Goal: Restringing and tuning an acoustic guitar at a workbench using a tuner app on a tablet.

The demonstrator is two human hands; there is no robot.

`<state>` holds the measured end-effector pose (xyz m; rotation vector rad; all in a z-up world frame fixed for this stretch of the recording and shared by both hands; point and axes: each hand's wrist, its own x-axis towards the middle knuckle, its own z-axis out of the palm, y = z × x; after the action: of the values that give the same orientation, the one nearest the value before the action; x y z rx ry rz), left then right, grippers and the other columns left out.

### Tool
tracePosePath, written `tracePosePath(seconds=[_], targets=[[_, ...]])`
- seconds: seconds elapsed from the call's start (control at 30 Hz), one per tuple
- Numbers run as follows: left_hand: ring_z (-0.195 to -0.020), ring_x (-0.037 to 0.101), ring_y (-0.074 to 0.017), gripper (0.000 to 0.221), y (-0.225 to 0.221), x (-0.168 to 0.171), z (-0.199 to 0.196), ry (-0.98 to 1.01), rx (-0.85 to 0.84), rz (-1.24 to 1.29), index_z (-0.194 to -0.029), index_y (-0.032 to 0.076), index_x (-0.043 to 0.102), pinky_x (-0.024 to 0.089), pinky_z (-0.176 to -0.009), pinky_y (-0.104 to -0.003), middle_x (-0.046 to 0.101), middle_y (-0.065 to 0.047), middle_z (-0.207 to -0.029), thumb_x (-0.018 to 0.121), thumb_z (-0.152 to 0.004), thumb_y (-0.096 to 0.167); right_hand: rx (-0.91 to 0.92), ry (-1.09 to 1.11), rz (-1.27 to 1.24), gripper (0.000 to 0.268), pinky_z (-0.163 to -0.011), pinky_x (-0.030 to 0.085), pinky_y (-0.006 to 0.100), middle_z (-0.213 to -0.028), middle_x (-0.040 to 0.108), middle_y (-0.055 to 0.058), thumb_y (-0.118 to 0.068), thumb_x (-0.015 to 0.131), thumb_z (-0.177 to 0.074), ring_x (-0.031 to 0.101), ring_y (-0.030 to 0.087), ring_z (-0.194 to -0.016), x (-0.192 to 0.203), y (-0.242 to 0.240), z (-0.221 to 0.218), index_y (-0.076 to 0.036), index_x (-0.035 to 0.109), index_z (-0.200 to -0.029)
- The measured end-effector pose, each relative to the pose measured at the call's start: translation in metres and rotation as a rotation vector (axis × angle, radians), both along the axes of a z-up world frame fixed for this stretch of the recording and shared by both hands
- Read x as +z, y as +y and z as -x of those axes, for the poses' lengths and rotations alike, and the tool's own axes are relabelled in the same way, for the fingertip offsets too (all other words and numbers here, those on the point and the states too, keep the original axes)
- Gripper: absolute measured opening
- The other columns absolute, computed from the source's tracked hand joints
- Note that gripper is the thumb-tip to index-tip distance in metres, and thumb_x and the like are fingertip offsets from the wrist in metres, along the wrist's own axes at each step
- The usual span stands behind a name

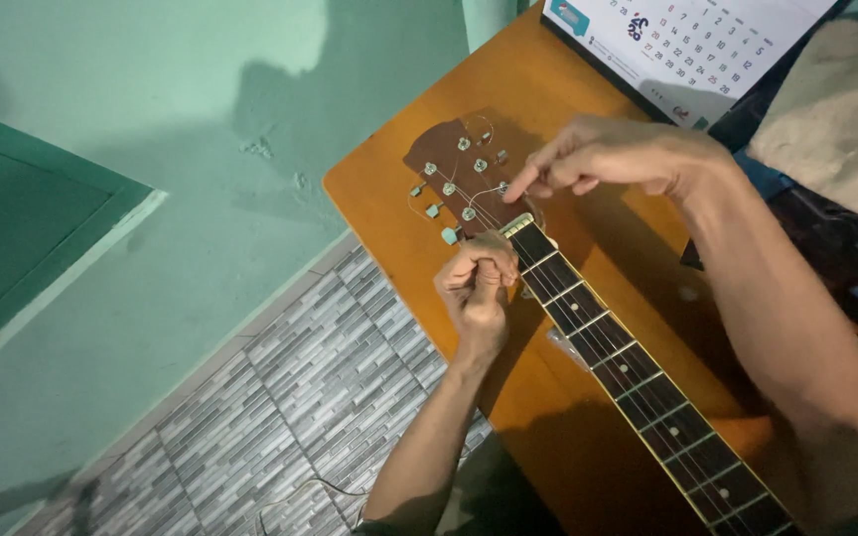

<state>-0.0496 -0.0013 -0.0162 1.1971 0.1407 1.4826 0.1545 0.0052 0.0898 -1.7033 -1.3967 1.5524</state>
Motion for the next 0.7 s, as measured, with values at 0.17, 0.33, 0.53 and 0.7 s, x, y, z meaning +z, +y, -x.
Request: tracePosePath(seconds=[0.17,0.33,0.53,0.7], targets=[[-0.052,0.039,-0.0129,0.043,-0.003,0.002,0.003,0.061,0.003,-0.005,-0.067,0.004,0.062,0.036,-0.054,-0.025,0.049,-0.002,-0.054,0.059,-0.103,0.028,-0.483,0.062,-0.116,0.038,-0.059,0.044,0.026,-0.090,0.062,0.004,-0.042,0.052,-0.101,0.055,0.013,-0.074,-0.094,0.039,-0.020,-0.009,0.067,-0.112],[-0.052,0.039,-0.0108,0.039,-0.009,0.010,0.002,0.144,0.018,-0.073,-0.069,0.008,0.066,0.038,-0.056,-0.025,0.050,0.000,-0.054,0.057,-0.105,0.018,-0.445,-0.319,-0.306,0.071,-0.078,0.053,0.028,-0.067,0.073,0.001,-0.080,0.049,-0.099,0.075,0.019,-0.078,-0.097,0.038,0.013,-0.023,0.077,-0.068],[-0.052,0.042,-0.0120,0.036,-0.004,-0.003,0.003,0.168,0.031,-0.124,-0.068,0.008,0.067,0.042,-0.057,-0.025,0.054,0.001,-0.056,0.060,-0.103,0.017,-0.338,-0.165,-0.176,0.045,-0.072,0.055,0.037,-0.099,0.069,0.014,-0.052,0.066,-0.103,0.062,0.024,-0.084,-0.081,0.036,0.015,-0.008,0.075,-0.101],[-0.052,0.044,-0.0122,0.036,-0.001,-0.007,0.005,0.167,0.007,-0.127,-0.068,0.008,0.068,0.042,-0.056,-0.026,0.053,0.000,-0.056,0.058,-0.103,0.013,-0.338,0.081,-0.596,0.021,-0.084,0.063,0.034,-0.104,0.069,0.020,0.014,0.074,-0.089,0.068,0.028,-0.099,-0.080,0.029,0.020,0.000,0.076,-0.104]])
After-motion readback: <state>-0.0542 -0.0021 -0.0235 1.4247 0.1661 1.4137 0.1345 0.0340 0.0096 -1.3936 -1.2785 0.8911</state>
